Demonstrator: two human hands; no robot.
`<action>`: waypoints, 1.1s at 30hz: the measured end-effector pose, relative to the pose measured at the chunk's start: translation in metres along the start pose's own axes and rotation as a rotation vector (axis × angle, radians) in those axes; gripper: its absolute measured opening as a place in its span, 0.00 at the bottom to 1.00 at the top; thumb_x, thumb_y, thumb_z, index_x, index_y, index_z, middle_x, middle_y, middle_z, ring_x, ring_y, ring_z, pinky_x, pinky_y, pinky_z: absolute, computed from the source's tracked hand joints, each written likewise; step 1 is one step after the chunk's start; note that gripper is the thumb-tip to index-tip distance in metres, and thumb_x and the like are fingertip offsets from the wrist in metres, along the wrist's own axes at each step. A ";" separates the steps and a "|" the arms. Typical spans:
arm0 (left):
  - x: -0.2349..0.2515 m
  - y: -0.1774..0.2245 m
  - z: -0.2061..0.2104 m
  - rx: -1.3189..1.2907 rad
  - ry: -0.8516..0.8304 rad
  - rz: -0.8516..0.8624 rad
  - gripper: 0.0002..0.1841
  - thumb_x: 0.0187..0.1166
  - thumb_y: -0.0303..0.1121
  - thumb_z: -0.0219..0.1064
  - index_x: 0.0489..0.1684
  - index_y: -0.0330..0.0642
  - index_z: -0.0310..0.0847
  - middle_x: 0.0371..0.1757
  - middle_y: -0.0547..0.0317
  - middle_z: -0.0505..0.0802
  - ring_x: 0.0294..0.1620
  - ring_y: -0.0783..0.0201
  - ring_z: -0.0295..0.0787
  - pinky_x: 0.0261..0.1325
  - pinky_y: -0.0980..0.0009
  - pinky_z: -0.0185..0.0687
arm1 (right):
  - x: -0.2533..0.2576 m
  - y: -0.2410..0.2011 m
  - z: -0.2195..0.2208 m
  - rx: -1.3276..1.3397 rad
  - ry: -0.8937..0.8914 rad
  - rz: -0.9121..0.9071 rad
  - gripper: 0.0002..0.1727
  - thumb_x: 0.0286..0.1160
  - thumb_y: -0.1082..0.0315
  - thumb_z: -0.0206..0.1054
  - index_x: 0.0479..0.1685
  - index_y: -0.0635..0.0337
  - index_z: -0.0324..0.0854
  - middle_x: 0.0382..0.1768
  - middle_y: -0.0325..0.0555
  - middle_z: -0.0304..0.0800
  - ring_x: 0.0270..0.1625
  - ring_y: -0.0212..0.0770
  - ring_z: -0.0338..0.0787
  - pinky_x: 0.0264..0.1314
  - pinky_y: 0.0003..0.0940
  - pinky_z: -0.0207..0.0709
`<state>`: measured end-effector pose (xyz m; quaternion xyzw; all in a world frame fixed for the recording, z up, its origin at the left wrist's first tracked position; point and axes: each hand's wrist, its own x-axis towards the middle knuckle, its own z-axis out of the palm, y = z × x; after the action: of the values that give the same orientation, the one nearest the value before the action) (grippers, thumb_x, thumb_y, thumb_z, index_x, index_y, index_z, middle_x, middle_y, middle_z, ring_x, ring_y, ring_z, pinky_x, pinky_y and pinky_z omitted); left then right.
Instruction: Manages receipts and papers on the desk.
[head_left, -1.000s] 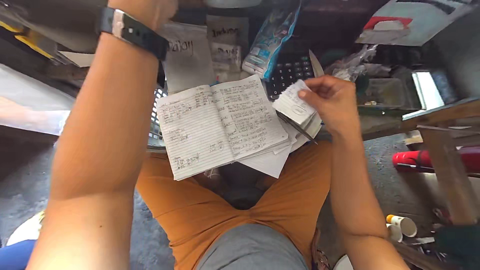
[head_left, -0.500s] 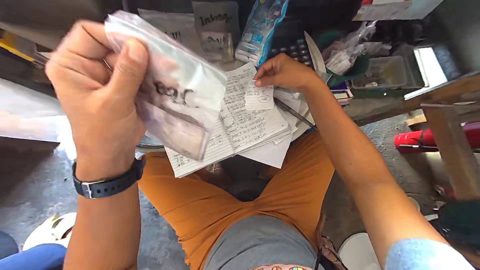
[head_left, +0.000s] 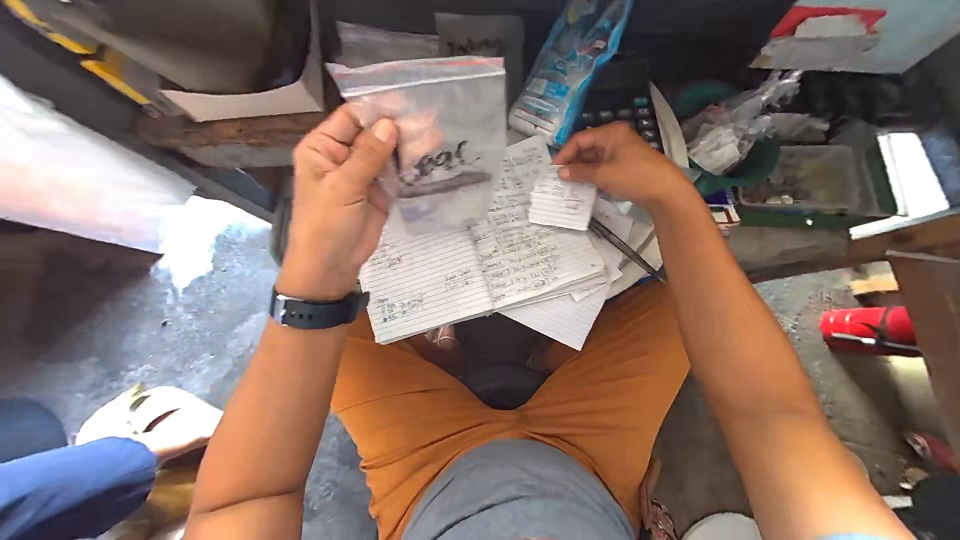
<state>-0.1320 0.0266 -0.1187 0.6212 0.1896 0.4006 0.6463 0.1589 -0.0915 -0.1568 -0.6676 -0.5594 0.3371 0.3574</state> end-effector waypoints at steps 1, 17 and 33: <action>0.001 -0.002 0.000 -0.015 0.000 -0.015 0.12 0.90 0.25 0.49 0.54 0.46 0.81 0.45 0.69 0.97 0.48 0.72 0.94 0.58 0.72 0.90 | -0.003 0.001 -0.001 0.003 0.020 0.001 0.10 0.79 0.77 0.65 0.55 0.70 0.84 0.45 0.47 0.90 0.41 0.28 0.87 0.50 0.28 0.84; 0.015 -0.049 -0.025 0.129 0.060 -0.157 0.11 0.89 0.27 0.57 0.64 0.39 0.76 0.48 0.65 0.94 0.45 0.72 0.92 0.51 0.71 0.89 | -0.013 -0.006 0.014 -0.098 0.207 -0.077 0.15 0.76 0.81 0.59 0.61 0.75 0.76 0.53 0.58 0.85 0.49 0.36 0.87 0.55 0.32 0.82; -0.024 0.026 -0.099 -0.146 -0.074 0.065 0.21 0.92 0.34 0.40 0.34 0.54 0.80 0.14 0.79 0.77 0.14 0.84 0.70 0.21 0.89 0.70 | -0.091 -0.079 0.152 -0.345 0.018 -0.506 0.15 0.79 0.58 0.68 0.32 0.58 0.93 0.24 0.42 0.90 0.29 0.41 0.90 0.29 0.40 0.81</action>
<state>-0.2278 0.0705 -0.1154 0.5927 0.1156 0.4109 0.6830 -0.0239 -0.1565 -0.1634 -0.5611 -0.7536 0.1314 0.3161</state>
